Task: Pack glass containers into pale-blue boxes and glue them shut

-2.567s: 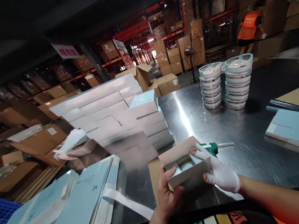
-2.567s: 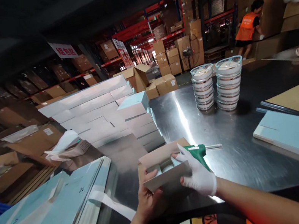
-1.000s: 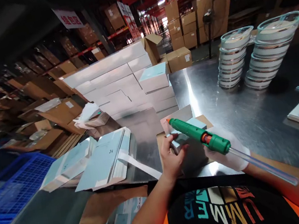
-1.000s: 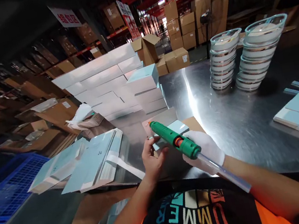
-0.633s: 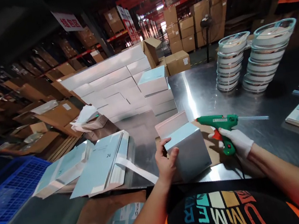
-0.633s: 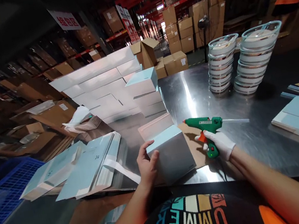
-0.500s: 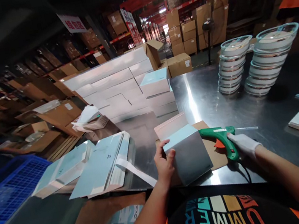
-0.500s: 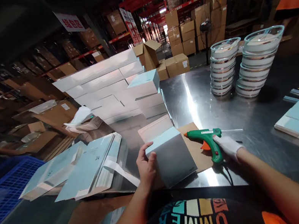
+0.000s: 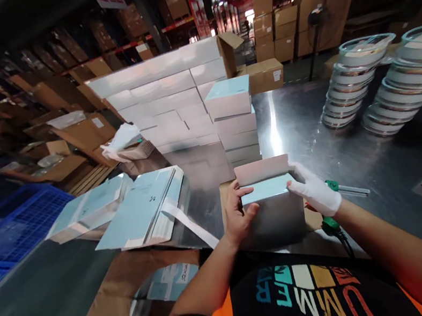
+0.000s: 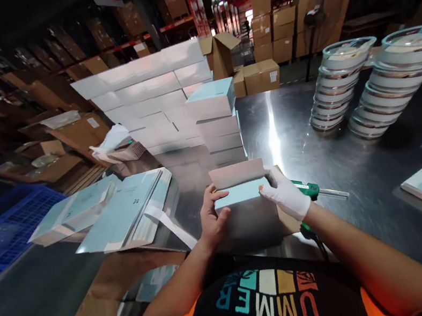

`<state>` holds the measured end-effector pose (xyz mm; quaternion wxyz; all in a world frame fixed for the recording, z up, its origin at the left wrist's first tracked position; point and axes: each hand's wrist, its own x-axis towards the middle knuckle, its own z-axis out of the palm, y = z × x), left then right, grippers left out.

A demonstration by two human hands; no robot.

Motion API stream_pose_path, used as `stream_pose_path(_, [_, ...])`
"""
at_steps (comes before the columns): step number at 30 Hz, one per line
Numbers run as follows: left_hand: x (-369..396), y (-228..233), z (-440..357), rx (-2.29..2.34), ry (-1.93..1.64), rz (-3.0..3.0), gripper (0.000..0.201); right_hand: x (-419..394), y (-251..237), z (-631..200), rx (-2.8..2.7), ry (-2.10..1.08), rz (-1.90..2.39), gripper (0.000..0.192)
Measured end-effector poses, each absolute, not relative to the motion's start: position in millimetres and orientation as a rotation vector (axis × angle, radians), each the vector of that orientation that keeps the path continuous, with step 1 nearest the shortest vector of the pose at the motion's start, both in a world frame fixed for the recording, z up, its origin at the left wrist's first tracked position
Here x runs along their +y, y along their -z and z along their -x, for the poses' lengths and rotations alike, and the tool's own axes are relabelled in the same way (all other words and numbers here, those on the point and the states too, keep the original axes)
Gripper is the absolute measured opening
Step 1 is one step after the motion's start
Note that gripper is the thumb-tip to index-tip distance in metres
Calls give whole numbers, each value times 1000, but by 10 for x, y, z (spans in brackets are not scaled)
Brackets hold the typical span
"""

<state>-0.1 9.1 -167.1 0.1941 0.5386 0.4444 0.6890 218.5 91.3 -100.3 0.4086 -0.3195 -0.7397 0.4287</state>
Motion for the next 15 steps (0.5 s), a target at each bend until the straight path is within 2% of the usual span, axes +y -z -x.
stream_pose_path(2, [126,1687,-6,1104,-2095,-1488,58,923,1033,-2305,-1929,-1058,730,65])
stream_pose_path(4, [149,1662,17,948,-2163,-1522,54,904,1076,-2422,-2019,-990,673,55])
stream_pose_path(6, [146,1595,80,874,-2062,-1715,42,856,1105,-2492,-2093,-945,625,36])
stream_pose_path(8, [119,1505,164,848,-1892,-1931,27,797,1106,-2508,-2132,-958,569,25])
stream_pose_path(13, [46,1370,282,833,-1731,-2034,21,725,1117,-2468,-2142,-898,449,19])
stream_pose_path(15, [32,1387,275,854,-1700,-2044,22,704,1232,-2479,-2134,-869,472,24])
